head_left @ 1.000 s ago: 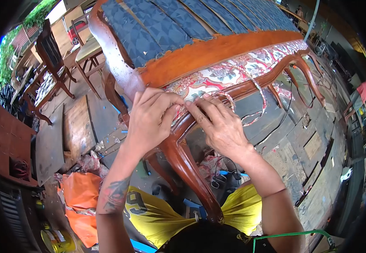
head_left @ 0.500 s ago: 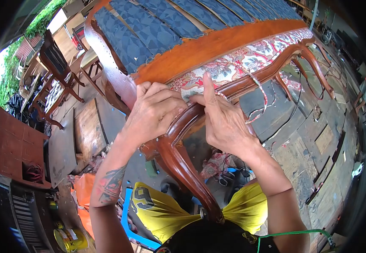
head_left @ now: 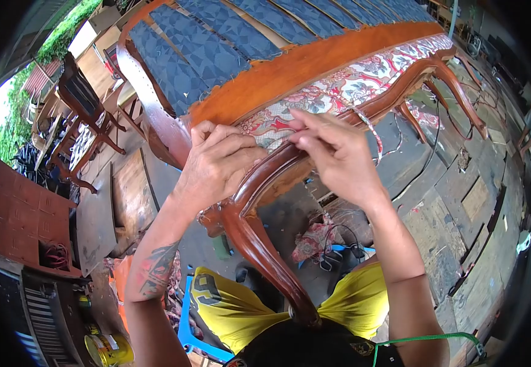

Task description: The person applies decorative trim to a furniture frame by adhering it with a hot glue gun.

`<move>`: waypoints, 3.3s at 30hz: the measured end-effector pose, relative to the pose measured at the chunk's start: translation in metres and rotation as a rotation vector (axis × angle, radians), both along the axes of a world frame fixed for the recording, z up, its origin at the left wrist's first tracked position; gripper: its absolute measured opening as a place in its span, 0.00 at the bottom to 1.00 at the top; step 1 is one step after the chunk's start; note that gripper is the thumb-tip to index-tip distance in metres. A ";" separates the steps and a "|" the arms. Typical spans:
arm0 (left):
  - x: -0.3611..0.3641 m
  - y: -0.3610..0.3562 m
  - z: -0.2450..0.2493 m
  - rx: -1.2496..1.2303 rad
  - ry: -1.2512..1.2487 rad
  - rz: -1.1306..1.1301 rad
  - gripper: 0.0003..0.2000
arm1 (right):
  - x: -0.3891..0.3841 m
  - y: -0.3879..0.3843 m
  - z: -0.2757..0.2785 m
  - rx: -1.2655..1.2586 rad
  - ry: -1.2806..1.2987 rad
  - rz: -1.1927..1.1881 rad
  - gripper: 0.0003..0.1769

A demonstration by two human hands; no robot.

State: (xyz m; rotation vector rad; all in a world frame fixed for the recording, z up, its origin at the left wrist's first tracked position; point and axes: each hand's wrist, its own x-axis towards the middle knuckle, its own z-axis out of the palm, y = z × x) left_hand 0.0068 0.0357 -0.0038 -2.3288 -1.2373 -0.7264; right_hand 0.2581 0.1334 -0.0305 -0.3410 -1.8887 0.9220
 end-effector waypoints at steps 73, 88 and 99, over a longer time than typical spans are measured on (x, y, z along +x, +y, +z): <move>0.040 0.011 0.009 -0.172 -0.168 0.192 0.07 | 0.065 0.087 0.095 -0.276 -1.063 0.140 0.10; 0.050 0.075 0.026 -0.518 -0.451 -0.024 0.11 | 0.051 0.065 0.043 0.533 -0.234 -0.270 0.08; 0.062 0.072 0.040 -0.556 -0.339 -0.011 0.09 | 0.048 0.058 0.071 -0.391 -0.441 0.231 0.23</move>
